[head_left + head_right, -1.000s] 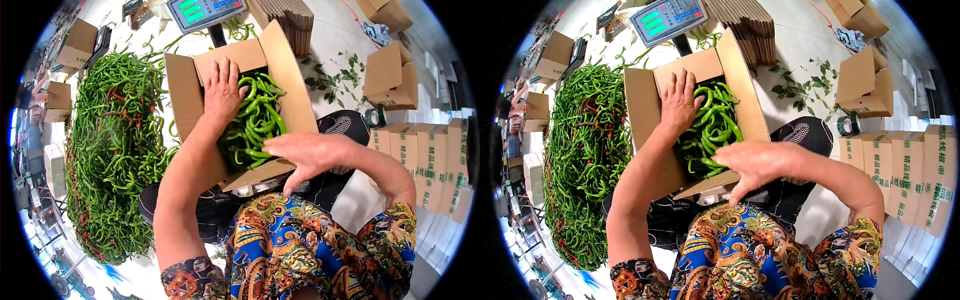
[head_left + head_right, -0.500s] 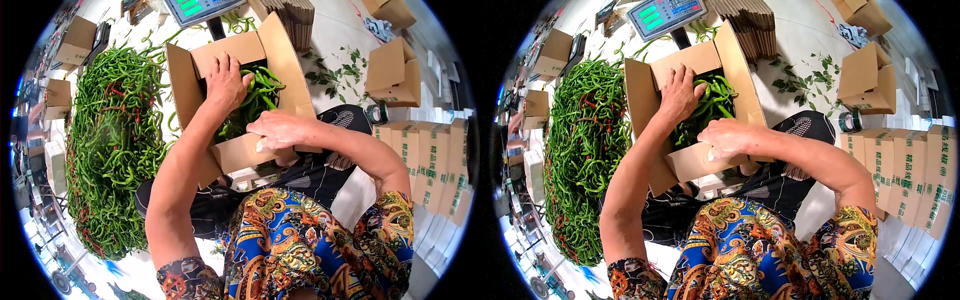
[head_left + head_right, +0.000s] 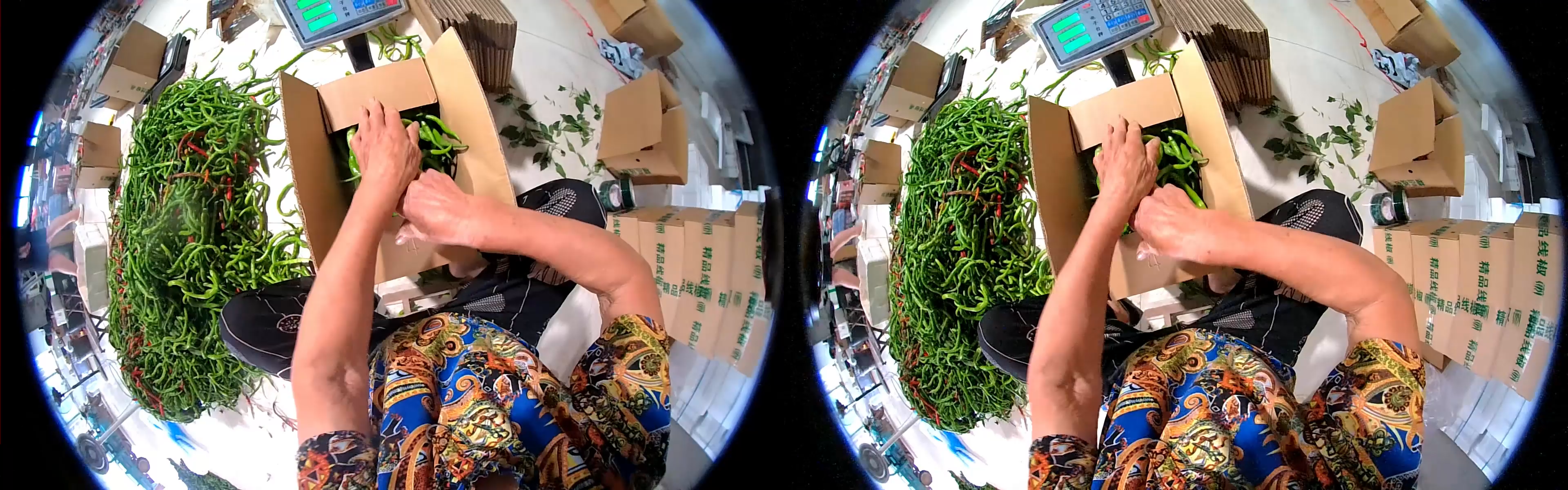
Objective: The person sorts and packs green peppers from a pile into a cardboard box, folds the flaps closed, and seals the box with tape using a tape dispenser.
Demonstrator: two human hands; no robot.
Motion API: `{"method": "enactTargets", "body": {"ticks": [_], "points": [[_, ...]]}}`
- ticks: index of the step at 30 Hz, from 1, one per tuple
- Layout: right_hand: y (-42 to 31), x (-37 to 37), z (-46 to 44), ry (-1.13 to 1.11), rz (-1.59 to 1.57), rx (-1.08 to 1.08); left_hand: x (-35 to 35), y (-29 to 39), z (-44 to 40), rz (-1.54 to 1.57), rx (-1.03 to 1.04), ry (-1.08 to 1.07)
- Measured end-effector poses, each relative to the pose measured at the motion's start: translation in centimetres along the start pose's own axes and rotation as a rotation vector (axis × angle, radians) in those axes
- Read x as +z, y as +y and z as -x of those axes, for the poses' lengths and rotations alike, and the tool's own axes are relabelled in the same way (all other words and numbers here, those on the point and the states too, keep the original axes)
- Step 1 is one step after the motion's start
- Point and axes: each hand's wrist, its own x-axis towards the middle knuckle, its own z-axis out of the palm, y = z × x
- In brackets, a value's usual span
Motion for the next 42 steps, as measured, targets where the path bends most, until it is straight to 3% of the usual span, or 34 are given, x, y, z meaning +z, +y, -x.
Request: {"method": "enactTargets", "body": {"ticks": [3, 4, 7, 8, 11, 15, 19, 21, 24, 28, 31, 32, 35, 39, 40, 42], "points": [[-0.2, 2.4, 2.6, 0.434, 0.057, -0.044, 1.2, -0.6, 1.2, 0.019, 0.034, 0.081], [0.2, 2.6, 3.3, 0.358, 0.058, -0.039, 1.3, -1.0, 1.5, -0.003, 0.049, 0.111], [1.1, 0.9, 5.4, 0.581, 0.269, -0.015, 2.2, 0.3, 1.8, -0.053, 0.037, 0.193], [2.0, 0.9, 6.2, 0.549, 0.236, -0.004, 2.3, 0.5, 1.8, -0.075, 0.050, 0.197], [2.1, -0.3, 7.8, 0.752, 0.104, -0.039, 2.8, 0.6, 1.6, -0.133, 0.070, 0.222], [4.8, -1.3, 7.3, 0.999, -0.027, 0.251, 2.5, 1.8, 1.2, -0.083, 0.021, 0.212], [4.1, -0.3, 6.1, 1.108, -0.402, 0.182, 2.7, 1.7, 1.8, -0.061, 0.185, 0.106], [4.9, -0.3, 6.2, 1.008, -0.363, 0.216, 2.3, 0.8, 2.0, -0.037, 0.210, 0.029], [5.5, 0.1, 6.8, 0.905, -0.246, 0.252, 2.3, 0.5, 2.0, -0.025, 0.248, 0.078], [6.2, -0.4, 7.8, 0.824, -0.497, 0.262, 3.0, 0.3, 2.2, -0.040, 0.276, 0.131], [4.3, -0.7, 8.5, 0.899, 0.335, 0.301, 3.5, -0.1, 2.0, -0.081, 0.285, 0.153], [3.8, -0.3, 9.0, 0.847, 0.451, 0.237, 3.7, -0.2, 1.9, -0.077, 0.287, 0.156], [1.6, 1.3, 11.0, 0.370, 0.333, 0.109, 3.5, -0.3, 1.9, -0.058, 0.284, 0.164], [0.1, 2.8, 11.6, 0.291, 0.548, 0.011, 3.3, -0.2, 1.9, -0.067, 0.263, 0.138], [0.2, 3.2, 11.4, 0.364, 0.615, -0.026, 3.3, -0.1, 1.9, -0.070, 0.257, 0.126], [-0.7, 3.5, 11.1, 0.253, 0.643, -0.052, 3.4, -0.2, 1.9, -0.064, 0.252, 0.131]]}}
